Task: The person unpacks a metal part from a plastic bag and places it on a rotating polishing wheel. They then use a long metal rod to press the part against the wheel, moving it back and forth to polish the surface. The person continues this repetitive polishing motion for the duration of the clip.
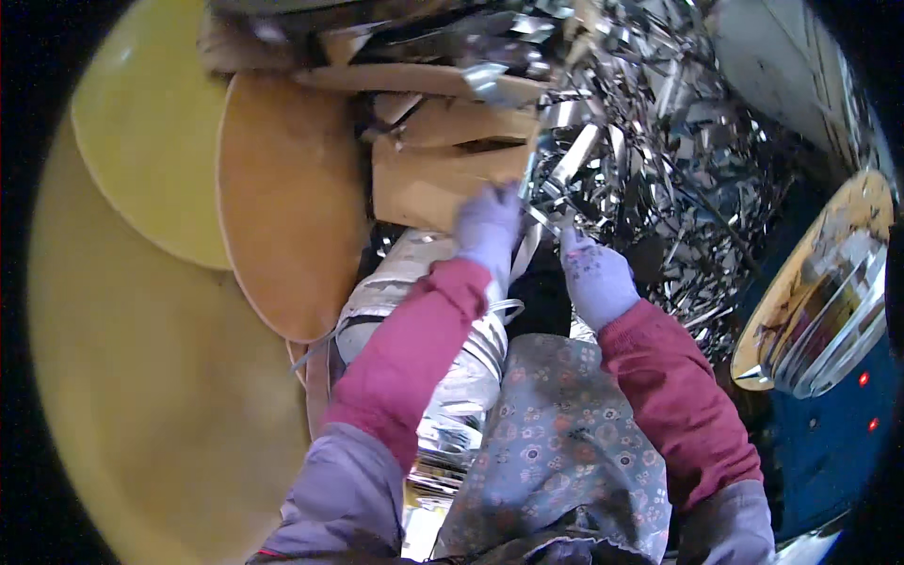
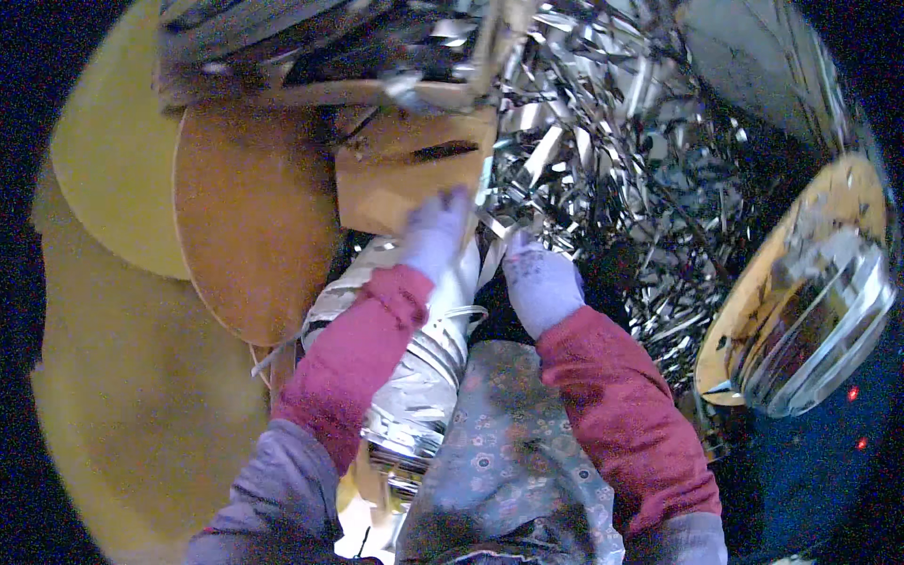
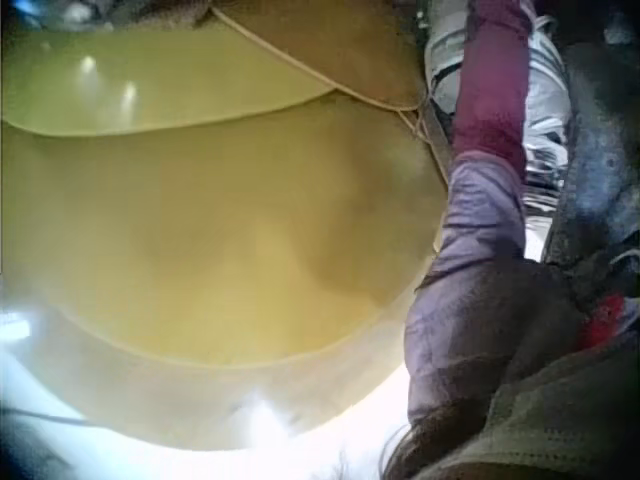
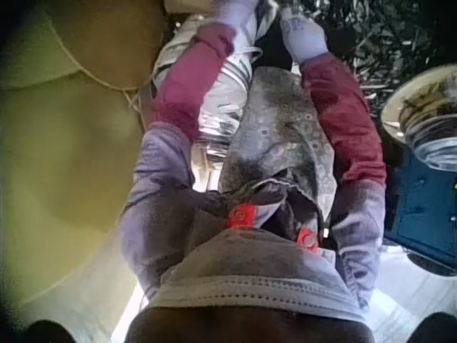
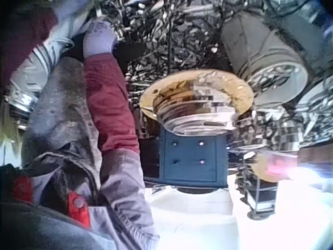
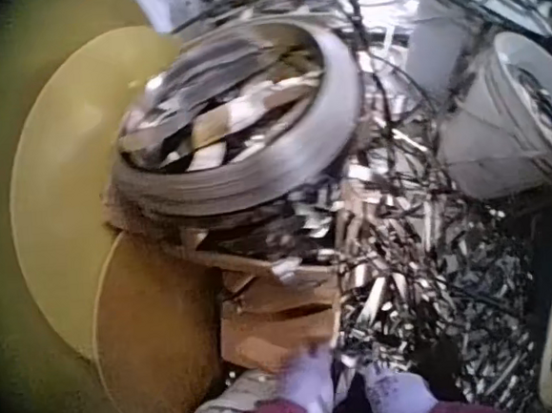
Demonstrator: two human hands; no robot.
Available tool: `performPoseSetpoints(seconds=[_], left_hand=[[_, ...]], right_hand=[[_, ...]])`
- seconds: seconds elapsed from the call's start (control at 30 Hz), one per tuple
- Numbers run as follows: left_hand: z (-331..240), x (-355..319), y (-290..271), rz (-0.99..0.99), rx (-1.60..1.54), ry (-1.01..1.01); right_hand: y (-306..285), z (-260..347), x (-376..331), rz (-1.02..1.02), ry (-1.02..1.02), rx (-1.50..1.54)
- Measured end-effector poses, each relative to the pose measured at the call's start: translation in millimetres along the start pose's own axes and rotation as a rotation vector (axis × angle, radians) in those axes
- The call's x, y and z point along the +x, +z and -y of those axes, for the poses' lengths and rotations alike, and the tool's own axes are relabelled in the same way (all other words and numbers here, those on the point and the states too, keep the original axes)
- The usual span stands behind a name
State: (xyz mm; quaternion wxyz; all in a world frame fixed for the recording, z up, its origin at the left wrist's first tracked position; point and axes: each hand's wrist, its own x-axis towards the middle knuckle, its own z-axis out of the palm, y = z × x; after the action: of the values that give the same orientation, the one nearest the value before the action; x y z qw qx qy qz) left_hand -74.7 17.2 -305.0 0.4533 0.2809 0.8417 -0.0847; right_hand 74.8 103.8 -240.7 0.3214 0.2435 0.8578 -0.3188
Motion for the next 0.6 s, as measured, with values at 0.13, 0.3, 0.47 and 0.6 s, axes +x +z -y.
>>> performPoseSetpoints(seconds=[0.13, 0.3, 0.47, 0.6], left_hand=[[69.9, 29.7, -1.1, -0.467, 0.285, 0.655], [71.9, 47.3, 2.1, -0.35, 0.336, 0.633], [63.0, 63.1, -5.5, -0.255, 0.421, 0.506], [66.7, 66.9, -27.7, -0.026, 0.562, 0.499]], right_hand=[[17.5, -4.1, -1.7, 0.021, 0.038, 0.025], [53.4, -7.0, -32.8, -0.14, 0.046, 0.277], [82.1, -32.6, -120.2, -0.157, -0.004, 0.659], [105.3, -72.1, -199.6, -0.188, 0.058, 0.689]])
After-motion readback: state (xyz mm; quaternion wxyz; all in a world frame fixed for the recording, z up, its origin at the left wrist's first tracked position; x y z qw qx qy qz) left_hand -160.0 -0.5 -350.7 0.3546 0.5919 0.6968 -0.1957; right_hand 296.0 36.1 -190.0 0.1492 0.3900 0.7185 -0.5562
